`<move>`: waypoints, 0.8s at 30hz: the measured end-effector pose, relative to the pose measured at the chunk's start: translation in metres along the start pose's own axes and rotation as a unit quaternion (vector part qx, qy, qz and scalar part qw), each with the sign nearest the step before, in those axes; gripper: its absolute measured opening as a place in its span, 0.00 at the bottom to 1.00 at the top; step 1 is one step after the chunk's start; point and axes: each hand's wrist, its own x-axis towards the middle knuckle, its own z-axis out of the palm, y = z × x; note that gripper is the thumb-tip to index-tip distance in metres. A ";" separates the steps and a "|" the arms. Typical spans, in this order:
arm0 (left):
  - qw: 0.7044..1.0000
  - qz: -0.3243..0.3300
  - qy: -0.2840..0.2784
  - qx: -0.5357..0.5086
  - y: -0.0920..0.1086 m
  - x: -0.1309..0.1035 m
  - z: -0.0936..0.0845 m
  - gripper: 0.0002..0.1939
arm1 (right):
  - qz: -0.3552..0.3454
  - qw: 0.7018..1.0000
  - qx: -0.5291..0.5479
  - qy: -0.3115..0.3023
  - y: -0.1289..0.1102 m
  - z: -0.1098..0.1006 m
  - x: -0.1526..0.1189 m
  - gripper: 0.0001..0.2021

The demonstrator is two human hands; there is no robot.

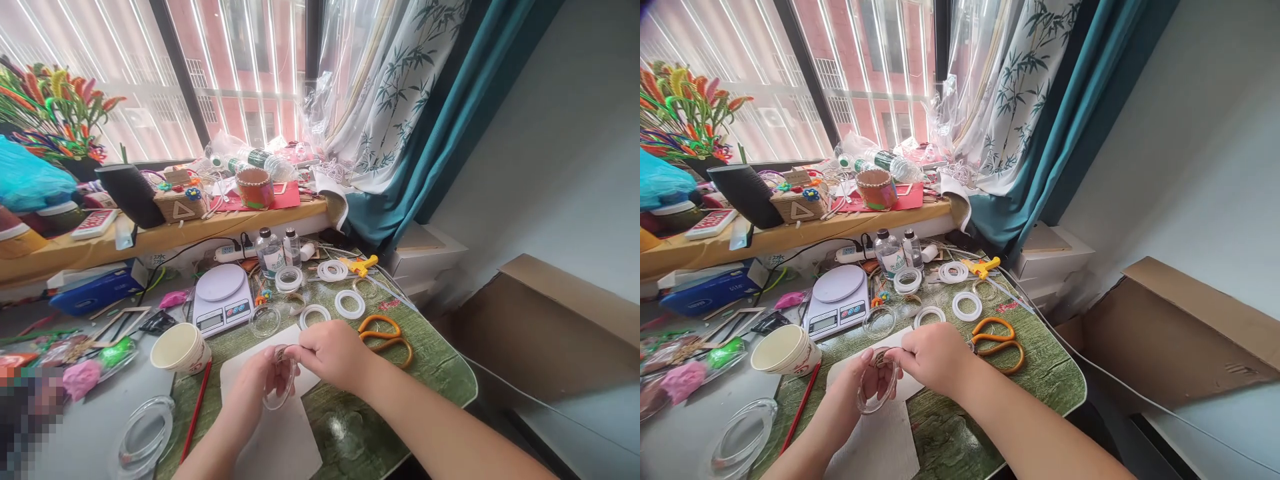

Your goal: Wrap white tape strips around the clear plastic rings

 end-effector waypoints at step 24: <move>0.993 0.011 0.033 -0.117 -0.005 0.003 -0.002 0.26 | -0.042 0.999 -0.002 0.006 0.001 0.018 -0.001 0.27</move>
